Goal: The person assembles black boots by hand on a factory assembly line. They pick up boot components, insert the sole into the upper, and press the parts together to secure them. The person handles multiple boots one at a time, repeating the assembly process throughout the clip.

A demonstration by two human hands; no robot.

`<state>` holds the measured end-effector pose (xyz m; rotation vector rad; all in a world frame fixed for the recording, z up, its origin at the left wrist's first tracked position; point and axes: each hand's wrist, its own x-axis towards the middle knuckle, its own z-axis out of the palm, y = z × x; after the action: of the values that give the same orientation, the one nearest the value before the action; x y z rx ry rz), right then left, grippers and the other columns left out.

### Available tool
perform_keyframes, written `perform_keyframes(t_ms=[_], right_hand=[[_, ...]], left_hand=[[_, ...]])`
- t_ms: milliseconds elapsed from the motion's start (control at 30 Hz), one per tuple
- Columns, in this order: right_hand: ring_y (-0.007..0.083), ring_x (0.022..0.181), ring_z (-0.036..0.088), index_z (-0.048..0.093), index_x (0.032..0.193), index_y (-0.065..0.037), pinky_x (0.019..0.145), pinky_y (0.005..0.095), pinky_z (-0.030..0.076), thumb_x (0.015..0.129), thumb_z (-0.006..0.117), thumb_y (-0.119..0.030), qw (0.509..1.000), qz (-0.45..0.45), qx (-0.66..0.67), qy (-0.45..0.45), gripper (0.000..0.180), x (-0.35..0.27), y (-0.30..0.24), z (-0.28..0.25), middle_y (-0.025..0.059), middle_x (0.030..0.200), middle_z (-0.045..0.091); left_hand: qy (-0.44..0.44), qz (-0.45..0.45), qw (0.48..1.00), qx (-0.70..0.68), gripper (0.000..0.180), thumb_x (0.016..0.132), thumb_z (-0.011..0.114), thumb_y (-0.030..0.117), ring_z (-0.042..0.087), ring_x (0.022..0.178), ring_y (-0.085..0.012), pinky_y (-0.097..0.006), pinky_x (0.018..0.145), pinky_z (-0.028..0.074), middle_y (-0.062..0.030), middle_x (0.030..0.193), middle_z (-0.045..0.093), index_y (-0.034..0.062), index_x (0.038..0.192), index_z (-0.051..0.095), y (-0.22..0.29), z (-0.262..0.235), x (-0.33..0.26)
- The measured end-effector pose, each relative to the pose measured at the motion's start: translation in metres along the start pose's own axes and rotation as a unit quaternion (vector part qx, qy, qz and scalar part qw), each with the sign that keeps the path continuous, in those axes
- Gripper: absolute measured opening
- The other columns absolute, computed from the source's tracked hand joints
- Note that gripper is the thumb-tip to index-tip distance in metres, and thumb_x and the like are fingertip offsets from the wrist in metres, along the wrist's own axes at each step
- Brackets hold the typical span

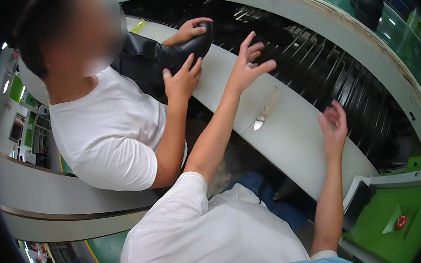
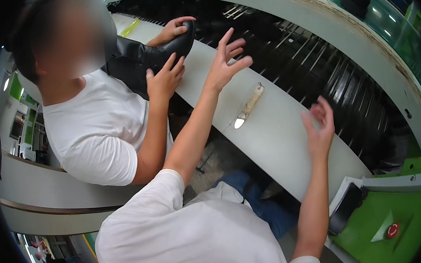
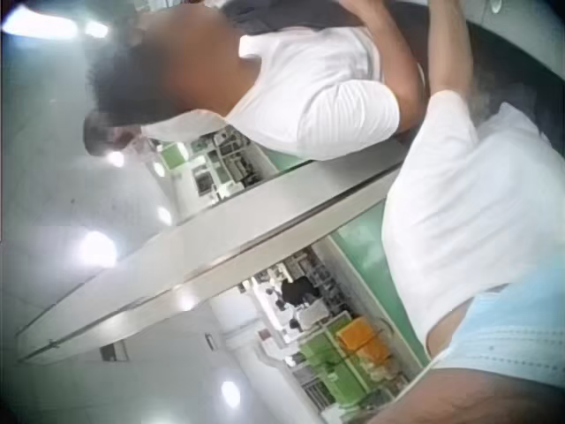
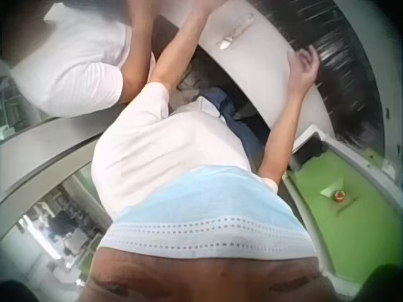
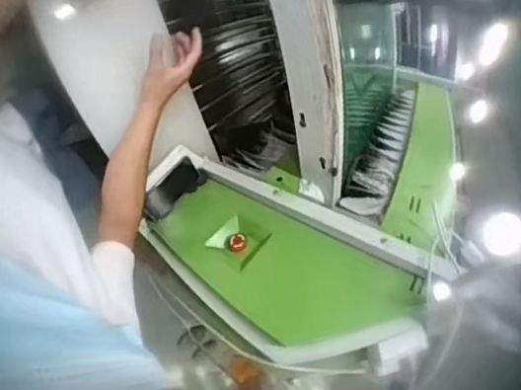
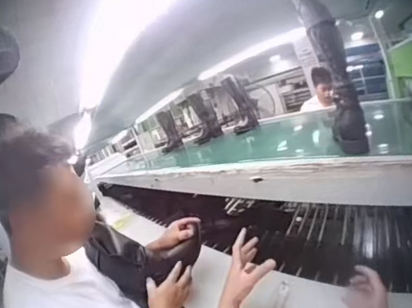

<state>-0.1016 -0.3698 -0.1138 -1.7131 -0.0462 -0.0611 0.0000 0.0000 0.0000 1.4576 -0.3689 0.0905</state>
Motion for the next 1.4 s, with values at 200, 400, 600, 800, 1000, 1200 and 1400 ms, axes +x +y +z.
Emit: perform_keyframes(t_ms=[200,400,600,800,1000,1200,1400], right_hand=[[0.0451,0.172,0.024,0.010,0.184,-0.028,0.131,0.0757,0.020,0.071,0.104,-0.032,0.994,-0.094,0.040,0.045,0.146,-0.003,-0.108,0.001,0.0197,0.187,0.023],[0.0387,0.163,0.041,0.018,0.181,-0.011,0.126,0.0513,0.045,0.090,0.097,-0.039,0.990,-0.100,0.073,0.060,0.124,-0.001,-0.099,-0.034,0.0225,0.177,0.040],[0.0152,0.097,0.074,0.036,0.178,-0.007,0.094,0.0312,0.059,0.089,0.097,-0.032,0.984,-0.060,-0.092,-0.140,0.111,0.050,-0.147,0.098,0.0089,0.105,0.077],[0.0153,0.076,0.069,0.031,0.181,-0.009,0.073,0.0325,0.058,0.092,0.080,-0.014,0.939,-0.159,-0.194,-0.233,0.101,0.124,-0.223,0.213,0.0069,0.084,0.072],[0.0307,0.102,0.078,0.024,0.182,-0.009,0.091,0.0416,0.063,0.089,0.083,-0.023,0.909,-0.163,-0.228,-0.309,0.111,0.149,-0.252,0.264,0.0232,0.115,0.080],[0.0375,0.098,0.078,0.023,0.178,0.004,0.091,0.0428,0.062,0.088,0.077,-0.021,0.905,-0.191,-0.186,-0.330,0.109,0.153,-0.252,0.266,0.0296,0.108,0.080],[0.0388,0.099,0.077,0.022,0.178,0.005,0.092,0.0418,0.061,0.087,0.077,-0.019,0.912,-0.198,-0.194,-0.302,0.109,0.165,-0.243,0.270,0.0318,0.109,0.078]], left_hand=[[-0.001,0.066,0.997,-0.025,0.145,0.070,0.107,0.035,0.017,0.175,-0.0447,-0.055,0.139,0.025,-0.0279,0.187,0.016,0.0217,0.183,0.017,0.005,-0.008,-0.007],[0.055,0.015,0.998,0.013,0.124,0.088,0.097,0.032,0.043,0.162,-0.0461,-0.051,0.113,0.058,-0.0276,0.182,0.031,0.0131,0.182,0.018,0.006,-0.016,-0.010],[0.116,0.004,0.969,0.216,0.042,0.101,0.087,0.017,0.079,0.110,-0.0200,-0.035,0.090,0.065,-0.0153,0.119,0.083,-0.0050,0.135,0.073,-0.057,-0.010,-0.002],[0.139,0.003,0.980,0.141,0.033,0.104,0.080,0.002,0.079,0.107,-0.0173,-0.031,0.093,0.063,-0.0118,0.117,0.083,-0.0032,0.135,0.071,-0.089,-0.016,-0.032],[0.146,-0.047,0.979,0.138,0.043,0.104,0.080,0.008,0.078,0.112,-0.0179,-0.032,0.096,0.063,-0.0129,0.125,0.081,-0.0039,0.143,0.067,-0.038,-0.031,-0.098],[0.177,-0.119,0.970,0.121,0.070,0.102,0.082,0.011,0.077,0.114,-0.0188,-0.028,0.090,0.062,-0.0186,0.138,0.075,-0.0046,0.162,0.048,0.009,-0.086,-0.144],[0.081,-0.108,0.984,0.112,0.079,0.101,0.083,0.014,0.078,0.111,-0.0198,-0.030,0.090,0.061,-0.0187,0.134,0.078,-0.0050,0.165,0.042,0.014,-0.041,-0.119]])
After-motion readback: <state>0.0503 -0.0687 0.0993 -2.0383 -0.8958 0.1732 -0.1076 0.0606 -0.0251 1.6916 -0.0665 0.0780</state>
